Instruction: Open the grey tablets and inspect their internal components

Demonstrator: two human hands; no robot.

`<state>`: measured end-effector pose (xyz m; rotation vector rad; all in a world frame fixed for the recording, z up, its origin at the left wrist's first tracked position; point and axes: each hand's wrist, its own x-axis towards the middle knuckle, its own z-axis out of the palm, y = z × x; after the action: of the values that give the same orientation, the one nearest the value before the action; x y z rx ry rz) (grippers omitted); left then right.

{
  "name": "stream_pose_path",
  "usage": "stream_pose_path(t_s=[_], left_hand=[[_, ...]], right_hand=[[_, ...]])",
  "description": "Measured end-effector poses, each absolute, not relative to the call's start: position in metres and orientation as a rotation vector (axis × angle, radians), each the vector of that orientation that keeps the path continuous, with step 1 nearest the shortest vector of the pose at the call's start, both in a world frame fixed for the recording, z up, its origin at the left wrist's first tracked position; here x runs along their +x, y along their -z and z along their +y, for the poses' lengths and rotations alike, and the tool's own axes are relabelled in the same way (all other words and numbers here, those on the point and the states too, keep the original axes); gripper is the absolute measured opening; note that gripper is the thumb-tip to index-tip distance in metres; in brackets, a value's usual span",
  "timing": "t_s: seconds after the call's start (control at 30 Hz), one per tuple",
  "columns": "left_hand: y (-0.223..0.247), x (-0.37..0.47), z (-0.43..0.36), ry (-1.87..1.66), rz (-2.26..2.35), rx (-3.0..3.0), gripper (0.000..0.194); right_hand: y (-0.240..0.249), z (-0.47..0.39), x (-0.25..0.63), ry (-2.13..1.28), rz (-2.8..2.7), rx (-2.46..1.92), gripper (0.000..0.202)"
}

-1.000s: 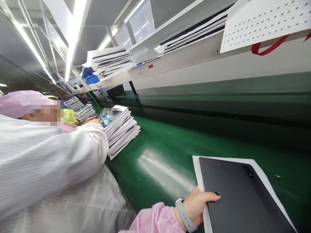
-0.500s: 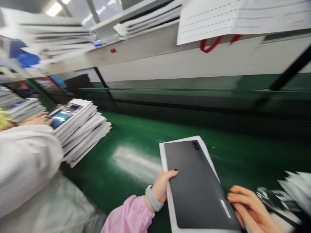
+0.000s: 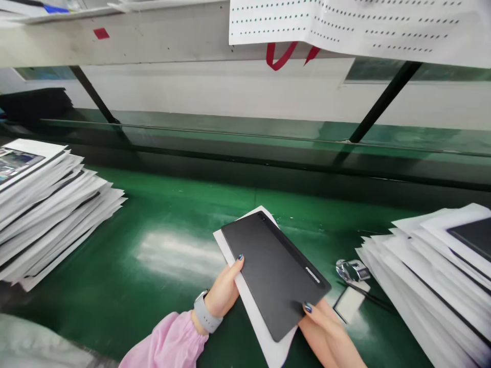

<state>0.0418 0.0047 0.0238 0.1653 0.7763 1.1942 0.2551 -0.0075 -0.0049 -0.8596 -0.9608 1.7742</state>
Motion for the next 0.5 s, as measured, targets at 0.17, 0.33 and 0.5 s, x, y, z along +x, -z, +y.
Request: stream_pose_path(t_s=[0.17,0.33,0.5], left_hand=[[-0.022,0.040,0.005,-1.185,0.741,0.134,0.038],[-0.023,0.032,0.007,-1.206,0.652,0.055,0.047],[-0.026,0.034,0.007,-1.144,0.650,0.130,0.054]], right_hand=[[0.000,-0.008,0.270,-1.449,-1.056,-1.004,0.044],[-0.007,-0.008,0.275,-0.643,-1.890,-0.930,0.050],[-0.010,-0.007,0.252,-0.130,-2.450,-0.783,0.065]])
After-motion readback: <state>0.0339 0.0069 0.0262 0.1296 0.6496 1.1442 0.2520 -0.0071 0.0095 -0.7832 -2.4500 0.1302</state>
